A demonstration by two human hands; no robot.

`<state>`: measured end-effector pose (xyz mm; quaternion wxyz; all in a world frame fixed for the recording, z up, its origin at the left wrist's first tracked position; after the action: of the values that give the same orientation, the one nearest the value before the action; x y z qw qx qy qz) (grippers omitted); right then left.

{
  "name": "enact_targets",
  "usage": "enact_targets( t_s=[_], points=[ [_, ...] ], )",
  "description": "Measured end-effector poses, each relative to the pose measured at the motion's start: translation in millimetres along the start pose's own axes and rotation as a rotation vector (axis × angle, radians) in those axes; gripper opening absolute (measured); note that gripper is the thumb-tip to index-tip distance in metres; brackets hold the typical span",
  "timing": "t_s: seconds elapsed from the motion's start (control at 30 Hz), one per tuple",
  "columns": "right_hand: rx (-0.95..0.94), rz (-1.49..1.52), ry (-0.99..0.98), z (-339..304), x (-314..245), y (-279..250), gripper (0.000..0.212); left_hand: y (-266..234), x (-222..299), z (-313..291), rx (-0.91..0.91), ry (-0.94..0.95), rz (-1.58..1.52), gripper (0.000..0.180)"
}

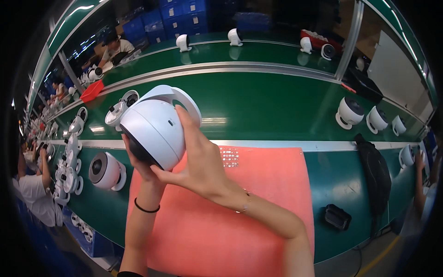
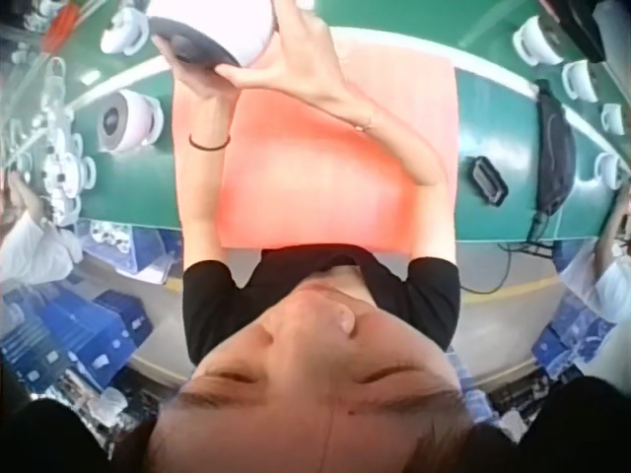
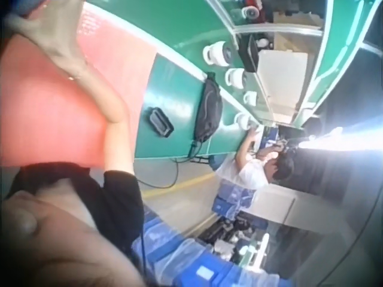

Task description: Assembling electronic and plastic components of a light fixture or security camera on an industrial production line.

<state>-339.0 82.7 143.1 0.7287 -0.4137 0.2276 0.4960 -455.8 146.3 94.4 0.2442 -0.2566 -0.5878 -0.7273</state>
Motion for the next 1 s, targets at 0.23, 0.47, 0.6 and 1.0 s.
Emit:
enact_targets(
  t_s=[0.23,0.47,0.6,1.0],
  points=[
    [0.119,0.177,0.018,9.8,28.1,-18.4,0.098,13.9,-24.3,33.6,-0.119,-0.042,-0.033,0.063],
    [0.28,1.118,0.717,0.2,145.4,-30.1,0.066,-15.8,-59.3,50.3,-0.122,-0.519,0.235,0.062],
    [0.51,1.174,0.677,-12.6,203.4,-54.5,0.061,-78.9,-34.1,95.2,0.192,-0.36,0.257,0.074],
    [0.724,0.123,0.886,-42.1,211.7,-124.7,0.079,-300.3,25.3,230.6,0.453,0.057,0.267,0.06]
  ],
)
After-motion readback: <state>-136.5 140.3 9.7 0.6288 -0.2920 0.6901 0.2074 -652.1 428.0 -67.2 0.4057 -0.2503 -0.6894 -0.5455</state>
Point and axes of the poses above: each hand's wrist, its own z-axis towards the middle knuckle, its own y-axis out of the palm, x = y × z, the point moved 7 cm from there along z, towards the middle knuckle, and after that the axes turned 4 degrees about -x, right-handed, at the moved point
